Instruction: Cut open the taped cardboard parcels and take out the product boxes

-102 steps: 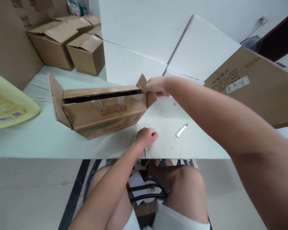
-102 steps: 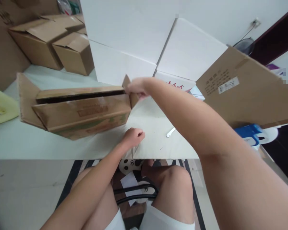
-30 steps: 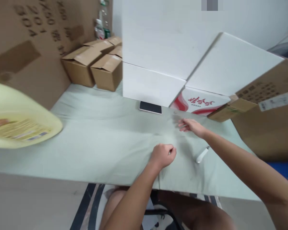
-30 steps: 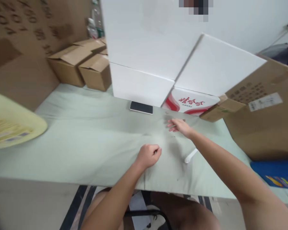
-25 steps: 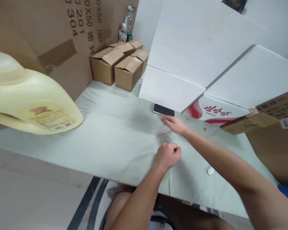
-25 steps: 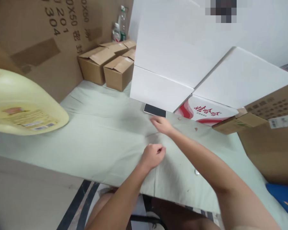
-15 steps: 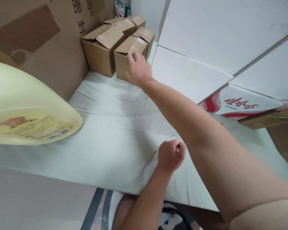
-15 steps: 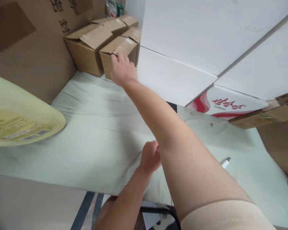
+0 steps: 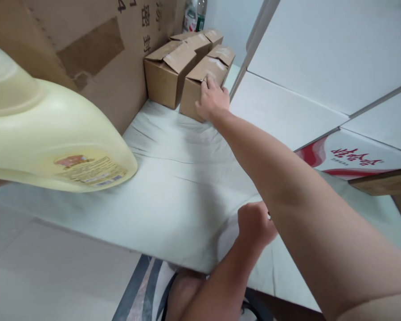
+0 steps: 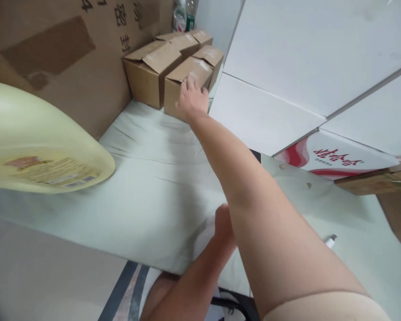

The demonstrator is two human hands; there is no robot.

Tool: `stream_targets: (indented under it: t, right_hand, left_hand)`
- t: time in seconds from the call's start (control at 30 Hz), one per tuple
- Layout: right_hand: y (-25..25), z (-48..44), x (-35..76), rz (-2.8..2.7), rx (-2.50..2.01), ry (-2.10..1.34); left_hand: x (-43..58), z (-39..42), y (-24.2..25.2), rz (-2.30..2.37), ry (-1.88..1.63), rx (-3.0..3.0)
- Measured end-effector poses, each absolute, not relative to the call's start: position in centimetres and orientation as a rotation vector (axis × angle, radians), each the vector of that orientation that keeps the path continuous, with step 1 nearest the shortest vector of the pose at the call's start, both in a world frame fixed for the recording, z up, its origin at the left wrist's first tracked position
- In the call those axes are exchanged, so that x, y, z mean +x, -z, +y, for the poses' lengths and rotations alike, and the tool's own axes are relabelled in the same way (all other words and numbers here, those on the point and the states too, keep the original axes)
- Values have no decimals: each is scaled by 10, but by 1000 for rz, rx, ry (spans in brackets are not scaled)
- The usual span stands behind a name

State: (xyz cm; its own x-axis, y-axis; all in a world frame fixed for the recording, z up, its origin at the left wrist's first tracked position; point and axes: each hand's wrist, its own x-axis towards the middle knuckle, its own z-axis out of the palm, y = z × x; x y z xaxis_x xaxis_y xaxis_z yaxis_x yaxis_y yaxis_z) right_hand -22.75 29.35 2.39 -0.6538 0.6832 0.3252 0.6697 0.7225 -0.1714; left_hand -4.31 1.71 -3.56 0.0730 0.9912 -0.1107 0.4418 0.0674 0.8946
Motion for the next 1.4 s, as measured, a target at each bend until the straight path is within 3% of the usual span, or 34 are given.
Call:
stream_targets:
  t: [0.23,0.47,0.57,0.77,0.87,1.0,1.1,1.27,1.4]
  right_hand:
    - [-42,170,-116,-2701,-780,221]
    - [-34,74,101,-2481,-687,314]
    - [-10,40,181,-2210,-829,123]
    - [39,0,250,-1720,-1037,-395]
    - [48,-1,268,-1525,-1204,-426]
    - [50,8,298,-1598,-1879,-110]
    - [49,17,311,-1726,-2235,-174]
    - [42,25,316,-1748,-2358,-341]
    - [32,24,316,-1506,-2177,-608]
  left_hand:
    - [-61,-3,20,1741,-2155,1351]
    - [-94,-29,16,1847,-2539,877]
    - [-94,-20,17,1704,-2365,932]
    - [-54,-1,17,1083,-1514,1243]
    - [-36,-1,18,1081,-1491,1172]
    - [-23,-8,19,1112,-1469,1121]
    - [-19,-9,19,1106,-1471,1085]
    - [-12,-5,19,1101,-1554,1003]
    - [-6,-9,19,1121,-1585,988]
